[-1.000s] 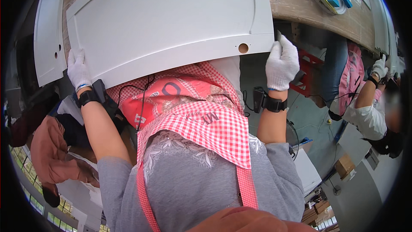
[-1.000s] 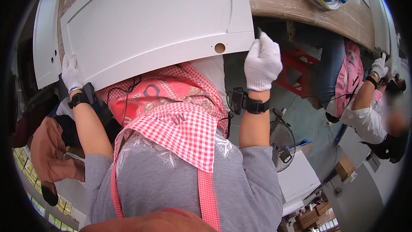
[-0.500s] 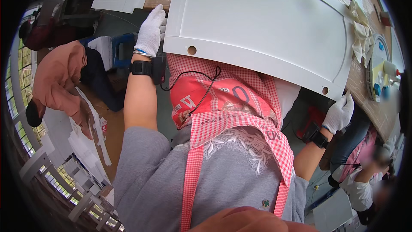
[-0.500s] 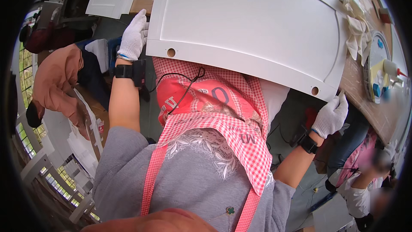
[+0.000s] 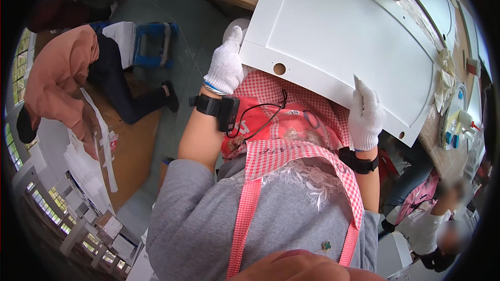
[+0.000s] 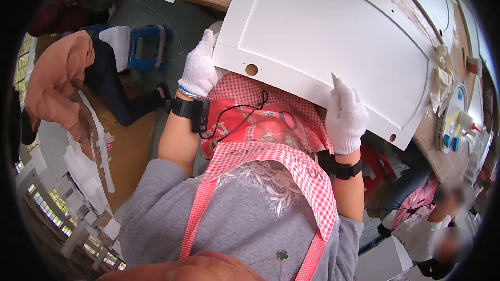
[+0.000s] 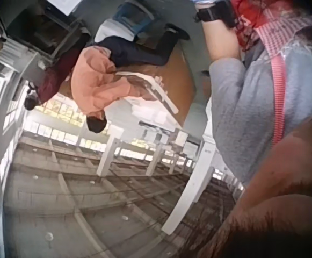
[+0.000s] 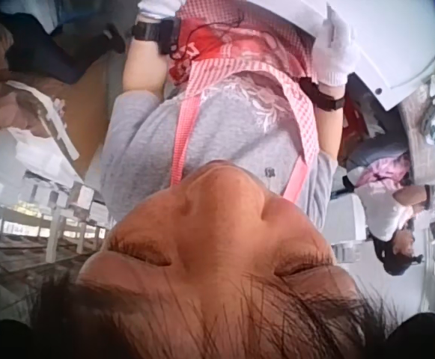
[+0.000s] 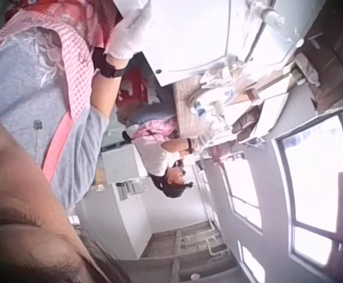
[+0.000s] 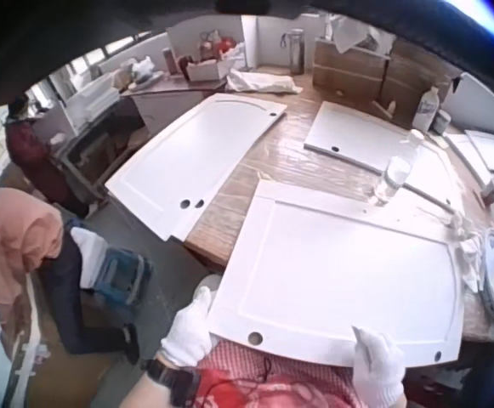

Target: Cleaning and inspecting white cabinet door panels using a cleaning solution and cloth.

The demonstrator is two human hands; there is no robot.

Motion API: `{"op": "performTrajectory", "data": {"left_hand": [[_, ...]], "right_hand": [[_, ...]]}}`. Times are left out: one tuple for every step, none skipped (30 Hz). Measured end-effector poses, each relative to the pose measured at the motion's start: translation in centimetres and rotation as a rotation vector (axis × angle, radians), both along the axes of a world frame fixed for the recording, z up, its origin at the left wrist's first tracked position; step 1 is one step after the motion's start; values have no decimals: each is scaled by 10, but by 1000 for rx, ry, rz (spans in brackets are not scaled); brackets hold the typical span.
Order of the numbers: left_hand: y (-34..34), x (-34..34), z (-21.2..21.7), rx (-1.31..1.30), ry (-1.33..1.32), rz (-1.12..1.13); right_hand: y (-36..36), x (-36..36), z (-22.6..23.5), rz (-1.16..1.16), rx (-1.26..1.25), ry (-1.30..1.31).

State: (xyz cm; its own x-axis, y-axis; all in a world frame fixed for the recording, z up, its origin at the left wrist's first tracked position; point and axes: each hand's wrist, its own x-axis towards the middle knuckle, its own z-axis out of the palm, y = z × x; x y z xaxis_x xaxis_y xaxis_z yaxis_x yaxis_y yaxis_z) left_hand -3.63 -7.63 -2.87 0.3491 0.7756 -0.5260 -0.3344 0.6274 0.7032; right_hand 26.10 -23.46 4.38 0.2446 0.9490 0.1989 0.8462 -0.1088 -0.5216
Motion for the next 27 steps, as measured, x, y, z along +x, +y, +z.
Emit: {"op": "performTrajectory", "data": {"left_hand": [[-3,-1,-6,53,-60,-56],[-5,6,2,40,-68,-55],[-7,15,10,-50,-150,11],[-8,26,24,-140,-233,77],[-10,34,30,-231,-319,140],[-13,39,29,-197,-357,120],[-18,43,28,-207,-370,114],[-22,49,27,-230,-429,97],[-26,52,26,-249,-483,87],[-29,56,29,-280,-468,72],[-30,59,31,-287,-477,66],[-30,60,32,-316,-517,77],[-32,60,33,-343,-554,94],[-33,57,27,-307,-600,44],[-32,57,25,-314,-604,45],[-32,56,25,-313,-611,39],[-32,57,24,-313,-617,32],[-30,60,24,-303,-603,24],[-29,59,25,-317,-599,25],[-28,58,26,-300,-557,12],[-28,57,26,-284,-515,-4],[-28,58,26,-301,-503,5],[-30,57,26,-310,-498,4],[-31,54,26,-304,-474,-14],[-29,55,26,-291,-455,-39],[-28,55,26,-289,-454,-46],[-30,54,25,-296,-486,-55]], "right_hand": [[5,16,-8,-92,134,32],[7,28,-14,-103,122,-41],[7,35,-17,-115,111,-114],[9,24,-12,-66,51,-171],[12,8,-6,-19,-10,-232],[14,-6,-10,21,-24,-227],[21,-23,-8,101,-36,-208],[25,-37,-8,169,-99,-237],[33,-54,2,275,-151,-173],[36,-64,1,407,-202,-145],[42,-72,9,553,-275,-159],[43,-73,13,570,-285,-163],[42,-73,15,593,-293,-164],[41,-66,11,488,-256,-121],[39,-56,6,383,-218,-79],[39,-48,5,343,-188,-65],[34,-45,6,344,-206,-63],[28,-43,11,455,-256,-81],[22,-44,16,563,-298,-94],[20,-44,25,662,-398,-128],[12,-41,25,657,-410,-118],[4,-34,23,569,-359,-25],[-1,-30,23,480,-307,67],[-5,-27,26,355,-305,121],[-7,-20,24,237,-294,175],[-8,-16,24,182,-252,207],[-8,-14,25,128,-208,238]]}}
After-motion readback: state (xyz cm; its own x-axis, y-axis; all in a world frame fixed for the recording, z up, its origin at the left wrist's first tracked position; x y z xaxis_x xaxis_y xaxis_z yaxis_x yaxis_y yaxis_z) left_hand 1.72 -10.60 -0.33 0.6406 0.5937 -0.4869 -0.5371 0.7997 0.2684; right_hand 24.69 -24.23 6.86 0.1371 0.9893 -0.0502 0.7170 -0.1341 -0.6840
